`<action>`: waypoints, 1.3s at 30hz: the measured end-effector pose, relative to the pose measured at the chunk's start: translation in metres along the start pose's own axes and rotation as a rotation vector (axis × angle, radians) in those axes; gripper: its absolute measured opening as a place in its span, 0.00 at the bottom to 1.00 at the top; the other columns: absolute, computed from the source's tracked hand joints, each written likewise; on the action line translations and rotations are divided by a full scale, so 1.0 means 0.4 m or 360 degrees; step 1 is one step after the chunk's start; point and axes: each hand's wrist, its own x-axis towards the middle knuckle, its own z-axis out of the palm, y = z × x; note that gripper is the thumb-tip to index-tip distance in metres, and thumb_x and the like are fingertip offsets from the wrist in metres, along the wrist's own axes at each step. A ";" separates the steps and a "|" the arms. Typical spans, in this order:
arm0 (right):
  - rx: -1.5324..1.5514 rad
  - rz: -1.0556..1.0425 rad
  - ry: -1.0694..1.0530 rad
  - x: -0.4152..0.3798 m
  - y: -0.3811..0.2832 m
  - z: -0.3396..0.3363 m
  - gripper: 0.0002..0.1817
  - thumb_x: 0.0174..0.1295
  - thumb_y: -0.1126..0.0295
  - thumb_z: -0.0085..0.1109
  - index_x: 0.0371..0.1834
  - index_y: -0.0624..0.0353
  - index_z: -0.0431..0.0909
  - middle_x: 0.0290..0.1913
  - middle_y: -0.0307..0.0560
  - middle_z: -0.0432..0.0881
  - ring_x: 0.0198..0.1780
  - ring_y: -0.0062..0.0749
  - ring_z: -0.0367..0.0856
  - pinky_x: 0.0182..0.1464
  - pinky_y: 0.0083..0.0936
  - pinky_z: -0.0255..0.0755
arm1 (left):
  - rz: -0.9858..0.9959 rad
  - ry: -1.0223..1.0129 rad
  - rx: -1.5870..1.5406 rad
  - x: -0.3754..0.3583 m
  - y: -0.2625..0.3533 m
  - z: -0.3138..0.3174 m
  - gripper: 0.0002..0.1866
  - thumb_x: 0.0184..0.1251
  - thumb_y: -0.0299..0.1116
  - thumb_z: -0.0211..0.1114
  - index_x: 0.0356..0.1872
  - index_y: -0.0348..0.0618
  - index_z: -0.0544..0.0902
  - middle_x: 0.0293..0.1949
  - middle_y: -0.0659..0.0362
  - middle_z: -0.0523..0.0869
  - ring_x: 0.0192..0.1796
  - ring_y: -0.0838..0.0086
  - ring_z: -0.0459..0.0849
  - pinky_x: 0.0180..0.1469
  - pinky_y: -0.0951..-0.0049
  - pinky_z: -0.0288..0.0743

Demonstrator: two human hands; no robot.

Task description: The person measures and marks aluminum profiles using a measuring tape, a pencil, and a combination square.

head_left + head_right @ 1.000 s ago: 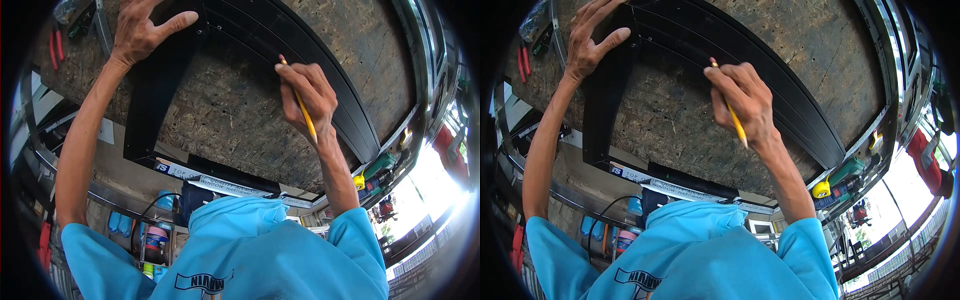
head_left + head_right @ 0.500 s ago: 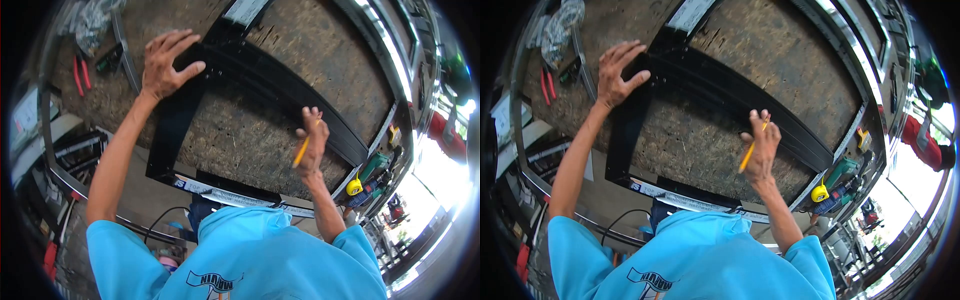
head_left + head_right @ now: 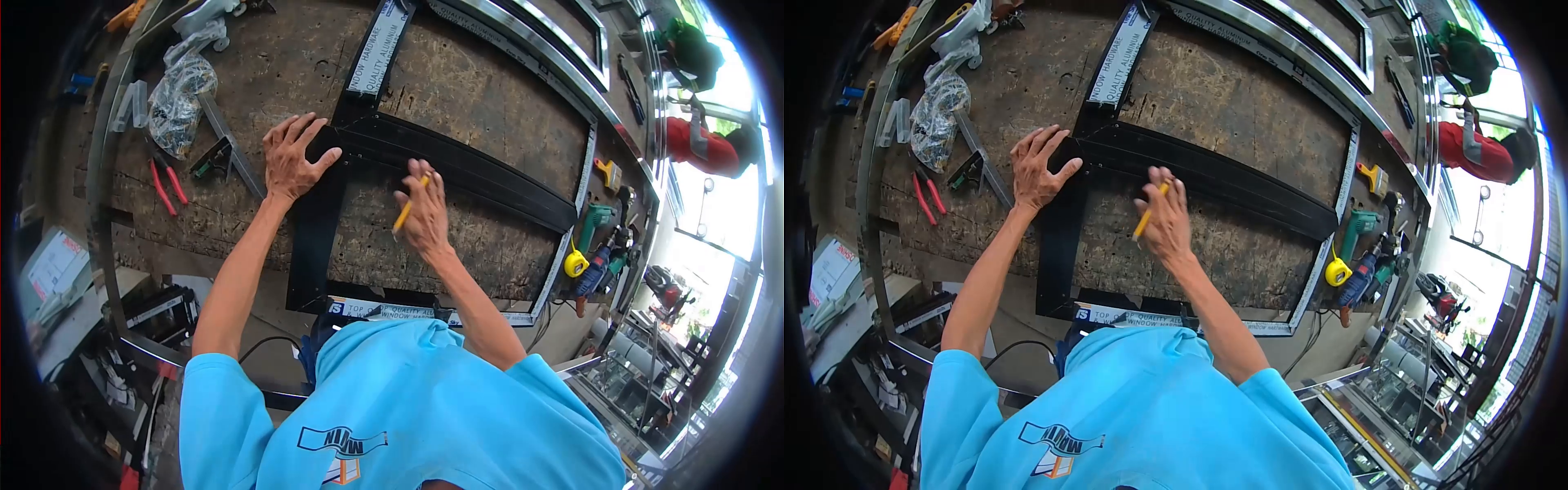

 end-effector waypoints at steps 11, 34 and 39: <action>0.0071 0.0084 0.0172 0.054 -0.079 0.039 0.15 0.66 0.67 0.58 0.50 0.63 0.69 0.72 0.62 0.62 0.76 0.51 0.55 0.76 0.44 0.50 | -0.0027 -0.0012 -0.0033 -0.007 0.000 -0.004 0.31 0.60 0.63 0.63 0.59 0.57 0.80 0.63 0.63 0.76 0.68 0.67 0.66 0.71 0.60 0.50; 0.0360 0.2211 0.0464 -0.779 0.016 -0.399 0.25 0.71 0.51 0.50 0.29 0.65 0.78 0.24 0.60 0.80 0.35 0.59 0.82 0.40 0.45 0.74 | 0.0091 -0.0081 0.0058 -0.003 0.000 -0.001 0.30 0.68 0.55 0.57 0.65 0.48 0.74 0.65 0.53 0.75 0.69 0.58 0.69 0.71 0.58 0.56; 0.0131 0.2491 0.0728 -0.982 0.179 -0.408 0.25 0.67 0.51 0.54 0.31 0.67 0.74 0.23 0.60 0.78 0.28 0.51 0.81 0.35 0.41 0.72 | 0.0125 0.0241 0.0324 -0.028 0.101 0.015 0.24 0.71 0.45 0.58 0.61 0.40 0.77 0.58 0.47 0.80 0.63 0.53 0.74 0.69 0.58 0.61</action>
